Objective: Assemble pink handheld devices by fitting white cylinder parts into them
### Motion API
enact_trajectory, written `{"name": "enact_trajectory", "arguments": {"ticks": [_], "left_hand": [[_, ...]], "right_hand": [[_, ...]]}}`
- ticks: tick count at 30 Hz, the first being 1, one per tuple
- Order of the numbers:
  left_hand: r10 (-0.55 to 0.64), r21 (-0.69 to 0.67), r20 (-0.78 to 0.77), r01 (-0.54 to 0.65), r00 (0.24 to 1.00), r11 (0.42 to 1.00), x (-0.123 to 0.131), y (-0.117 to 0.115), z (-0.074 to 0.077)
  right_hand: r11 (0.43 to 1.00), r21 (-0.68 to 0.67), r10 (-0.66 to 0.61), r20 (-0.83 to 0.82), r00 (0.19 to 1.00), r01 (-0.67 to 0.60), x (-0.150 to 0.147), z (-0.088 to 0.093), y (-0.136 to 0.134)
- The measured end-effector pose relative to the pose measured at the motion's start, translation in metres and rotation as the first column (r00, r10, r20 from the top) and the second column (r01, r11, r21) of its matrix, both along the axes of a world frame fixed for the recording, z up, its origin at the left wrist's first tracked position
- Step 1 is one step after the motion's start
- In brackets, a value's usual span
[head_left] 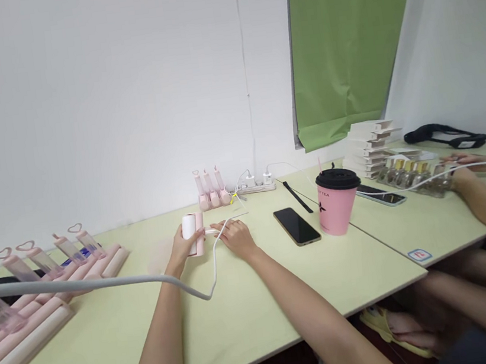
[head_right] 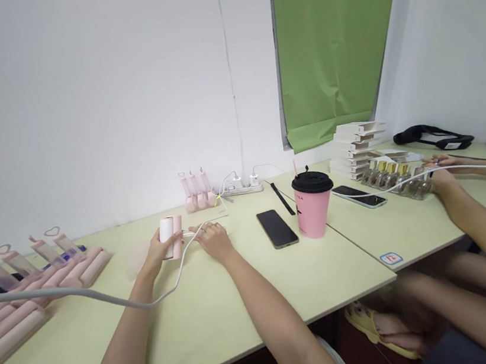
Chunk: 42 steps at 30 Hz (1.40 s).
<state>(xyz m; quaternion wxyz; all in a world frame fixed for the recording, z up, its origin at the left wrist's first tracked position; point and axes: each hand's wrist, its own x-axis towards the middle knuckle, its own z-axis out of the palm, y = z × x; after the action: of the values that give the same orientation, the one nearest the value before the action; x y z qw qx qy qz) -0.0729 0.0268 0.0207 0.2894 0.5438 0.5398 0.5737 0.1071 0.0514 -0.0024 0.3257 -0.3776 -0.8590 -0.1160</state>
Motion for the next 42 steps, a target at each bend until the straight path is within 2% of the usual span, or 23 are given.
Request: {"name": "enact_trajectory", "arguments": {"ticks": [4,8,12,24,37,42], "left_hand": [[0.031,-0.056,0.065,-0.027,0.997,0.998,0.002,-0.006,-0.002],[0.049,-0.057,0.035,-0.047,0.998,0.997,0.001,-0.007,-0.003],[0.114,-0.027,-0.008,-0.114,0.993,0.993,0.002,-0.005,-0.005],[0.149,-0.052,-0.048,-0.151,0.988,0.987,0.001,-0.003,-0.008],[0.138,-0.064,-0.053,-0.141,0.989,0.988,0.0,-0.004,-0.011],[0.071,-0.113,0.064,-0.063,0.995,0.992,0.002,-0.008,-0.011]], "right_hand": [[0.998,-0.054,0.02,0.056,0.998,-0.017,-0.001,0.003,-0.002],[0.996,-0.09,0.016,0.076,0.997,-0.009,-0.003,0.003,-0.002],[0.995,-0.099,0.004,0.069,0.998,0.003,-0.004,0.0,0.001],[0.967,-0.199,-0.138,0.125,0.983,0.161,-0.007,0.0,0.0],[0.946,-0.277,-0.135,0.138,0.981,0.169,-0.009,-0.001,-0.002],[0.932,-0.293,-0.186,0.12,0.975,0.214,-0.012,-0.001,0.0]]}}
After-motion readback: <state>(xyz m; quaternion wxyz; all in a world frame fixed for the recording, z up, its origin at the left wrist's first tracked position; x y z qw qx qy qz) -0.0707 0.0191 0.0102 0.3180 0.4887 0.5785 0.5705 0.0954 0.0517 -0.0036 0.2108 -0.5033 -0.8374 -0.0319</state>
